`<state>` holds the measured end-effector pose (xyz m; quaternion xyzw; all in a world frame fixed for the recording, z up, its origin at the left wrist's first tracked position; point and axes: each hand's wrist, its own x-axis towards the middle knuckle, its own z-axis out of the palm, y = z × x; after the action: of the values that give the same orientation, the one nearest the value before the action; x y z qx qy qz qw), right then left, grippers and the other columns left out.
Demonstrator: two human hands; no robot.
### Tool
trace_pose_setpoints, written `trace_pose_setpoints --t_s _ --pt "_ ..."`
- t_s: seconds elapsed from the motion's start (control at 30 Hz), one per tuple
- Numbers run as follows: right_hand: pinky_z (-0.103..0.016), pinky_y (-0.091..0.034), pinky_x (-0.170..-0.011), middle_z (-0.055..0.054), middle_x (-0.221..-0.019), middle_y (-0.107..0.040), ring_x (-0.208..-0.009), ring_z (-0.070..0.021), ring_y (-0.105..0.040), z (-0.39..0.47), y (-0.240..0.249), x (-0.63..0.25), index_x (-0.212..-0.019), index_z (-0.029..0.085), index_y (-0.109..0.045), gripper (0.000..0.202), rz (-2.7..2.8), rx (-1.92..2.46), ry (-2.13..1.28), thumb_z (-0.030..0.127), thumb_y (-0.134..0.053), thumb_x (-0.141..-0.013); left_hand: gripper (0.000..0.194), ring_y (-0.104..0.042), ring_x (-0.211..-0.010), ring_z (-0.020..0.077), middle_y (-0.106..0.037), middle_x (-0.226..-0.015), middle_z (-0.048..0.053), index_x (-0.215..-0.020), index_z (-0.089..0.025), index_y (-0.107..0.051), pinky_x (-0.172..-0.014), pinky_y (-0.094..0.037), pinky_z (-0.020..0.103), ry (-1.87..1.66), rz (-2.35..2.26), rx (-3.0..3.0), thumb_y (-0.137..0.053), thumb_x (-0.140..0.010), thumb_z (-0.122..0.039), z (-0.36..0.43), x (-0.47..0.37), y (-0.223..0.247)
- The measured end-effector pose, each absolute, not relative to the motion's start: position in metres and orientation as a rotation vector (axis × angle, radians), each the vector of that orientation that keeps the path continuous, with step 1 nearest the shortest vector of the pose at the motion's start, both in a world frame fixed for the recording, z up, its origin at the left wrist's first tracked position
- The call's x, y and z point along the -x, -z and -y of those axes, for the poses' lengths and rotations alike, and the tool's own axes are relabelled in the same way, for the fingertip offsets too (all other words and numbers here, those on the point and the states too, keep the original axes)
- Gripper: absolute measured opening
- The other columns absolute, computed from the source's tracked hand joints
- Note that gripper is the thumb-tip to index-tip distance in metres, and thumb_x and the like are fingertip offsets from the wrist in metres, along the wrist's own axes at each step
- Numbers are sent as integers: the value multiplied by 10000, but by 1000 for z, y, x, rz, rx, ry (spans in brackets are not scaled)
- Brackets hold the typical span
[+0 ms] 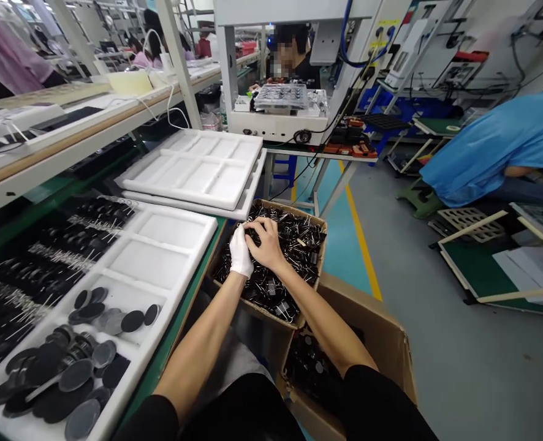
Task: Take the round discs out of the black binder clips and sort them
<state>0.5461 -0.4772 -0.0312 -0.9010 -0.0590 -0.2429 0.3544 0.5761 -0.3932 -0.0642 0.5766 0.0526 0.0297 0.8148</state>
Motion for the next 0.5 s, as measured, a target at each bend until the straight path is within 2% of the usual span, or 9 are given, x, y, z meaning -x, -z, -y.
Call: trace_pose_setpoints --t_s 0.17,0.3,0.5 --pt "-509 -464 -1155 -147 -1260 -577 -1284 -322 -560 467 28 -536 -1210 230 -729 343 129 2332 713 313 -509 -960 360 -682 -1280 238 -750 -1275 141 -1158 -121 -702 -1164 -515 385 -54 -172 -1074 -518 -1008 -391 393 -568 49" --pt "-536 -482 -1123 -165 -1244 -571 -1270 -342 -558 460 20 -532 -1156 209 -752 352 109 2324 835 282 -469 -959 239 -671 -1292 237 -766 -1219 134 -1066 -124 -717 -1199 -487 390 -44 -158 -982 -572 -959 -280 390 -564 26" --pt "-567 -539 -1061 -134 -1176 -597 -1172 -335 -624 452 -24 -515 -1100 227 -765 262 400 2154 1286 255 -553 -949 140 -718 -1161 215 -788 -1103 94 -972 -145 -741 -1191 -499 400 -104 -99 -877 -629 -925 -215 377 -543 -30"
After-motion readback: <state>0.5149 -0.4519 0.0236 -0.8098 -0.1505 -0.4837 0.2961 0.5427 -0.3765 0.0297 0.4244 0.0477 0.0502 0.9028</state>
